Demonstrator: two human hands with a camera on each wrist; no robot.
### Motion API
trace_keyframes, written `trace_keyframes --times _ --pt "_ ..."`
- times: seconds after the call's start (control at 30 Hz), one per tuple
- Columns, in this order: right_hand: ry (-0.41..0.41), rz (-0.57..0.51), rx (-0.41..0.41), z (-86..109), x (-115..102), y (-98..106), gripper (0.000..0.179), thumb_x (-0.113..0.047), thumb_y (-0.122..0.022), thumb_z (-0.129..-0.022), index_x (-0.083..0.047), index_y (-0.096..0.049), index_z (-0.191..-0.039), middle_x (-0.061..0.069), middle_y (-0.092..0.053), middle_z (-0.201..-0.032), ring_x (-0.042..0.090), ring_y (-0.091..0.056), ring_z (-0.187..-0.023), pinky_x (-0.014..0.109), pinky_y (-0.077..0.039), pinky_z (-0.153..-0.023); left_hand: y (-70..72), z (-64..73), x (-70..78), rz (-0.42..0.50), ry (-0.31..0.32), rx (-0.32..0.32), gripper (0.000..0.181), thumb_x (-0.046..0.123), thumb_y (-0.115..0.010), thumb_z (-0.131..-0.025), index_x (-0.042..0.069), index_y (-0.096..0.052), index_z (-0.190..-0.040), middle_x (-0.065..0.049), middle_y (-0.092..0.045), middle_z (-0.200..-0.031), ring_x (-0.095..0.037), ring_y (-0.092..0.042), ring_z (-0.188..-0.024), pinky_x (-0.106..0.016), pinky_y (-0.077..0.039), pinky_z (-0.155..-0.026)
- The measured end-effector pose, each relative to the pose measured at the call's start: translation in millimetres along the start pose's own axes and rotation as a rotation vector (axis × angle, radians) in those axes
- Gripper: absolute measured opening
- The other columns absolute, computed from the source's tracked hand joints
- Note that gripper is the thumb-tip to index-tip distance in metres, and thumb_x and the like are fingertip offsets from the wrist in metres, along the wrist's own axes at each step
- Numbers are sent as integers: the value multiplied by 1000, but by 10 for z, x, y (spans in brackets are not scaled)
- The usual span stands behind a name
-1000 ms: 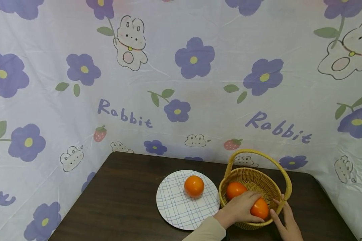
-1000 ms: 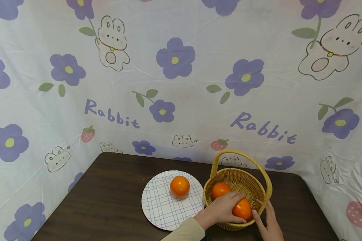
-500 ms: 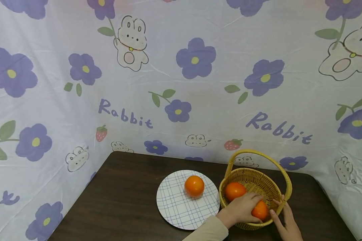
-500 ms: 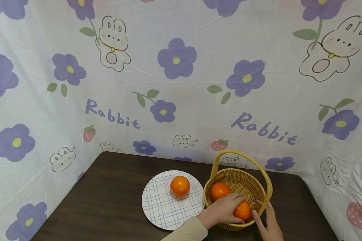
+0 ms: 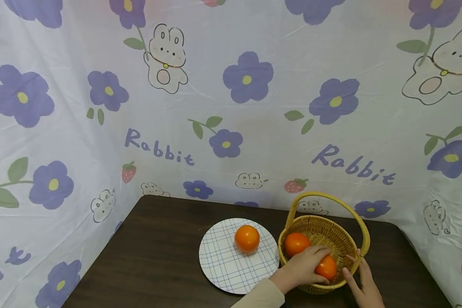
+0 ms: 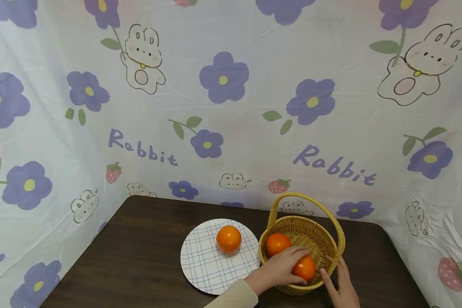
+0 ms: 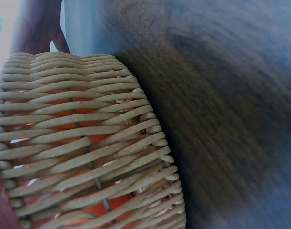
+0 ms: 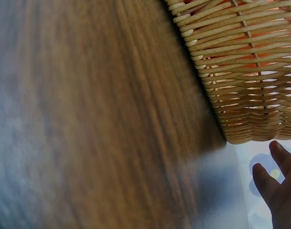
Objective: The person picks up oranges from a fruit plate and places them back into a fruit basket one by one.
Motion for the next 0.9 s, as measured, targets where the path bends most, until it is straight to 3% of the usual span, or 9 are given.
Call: trace_keyframes --times 0.27,0.47,0.67,0.9 --pt "-20 -29 -12 -53 40 -8 67 -44 -37 -98 -1 -18 -146 25 -6 -151 47 -9 -135 67 -27 -90 196 246 -98 117 5 169 68 56 -57 -84 25 -37 -142 8 -41 -140 -7 -41 -126 -21 -42 -96" --pt "-25 -35 0 -66 67 -26 69 -45 -38 -98 -2 -15 -147 26 -10 -150 45 -5 -137 69 -23 -91 340 462 -251 217 42 278 63 53 -53 -87 23 -39 -140 6 -44 -140 -10 -43 -126 -25 -43 -97" --pt "2 -50 7 -70 55 -26 65 -41 -39 -98 2 -22 -144 22 3 -153 45 -2 -137 69 -23 -90 527 626 -449 299 72 403 56 44 -60 -87 19 -46 -135 3 -49 -133 -11 -51 -117 -24 -46 -92" --pt "-24 -55 6 -53 72 -35 65 -42 -39 -98 2 -24 -144 18 7 -154 43 0 -138 71 -21 -91 654 826 -723 348 172 422 58 45 -60 -87 23 -43 -138 0 -45 -138 -17 -47 -124 -33 -45 -96"
Point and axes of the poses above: each hand's wrist, its own z-axis away from the middle knuckle, its own y-axis out of the back of the hand, x = y × z, the point moved 8 cm from there along -z, towards the middle knuckle
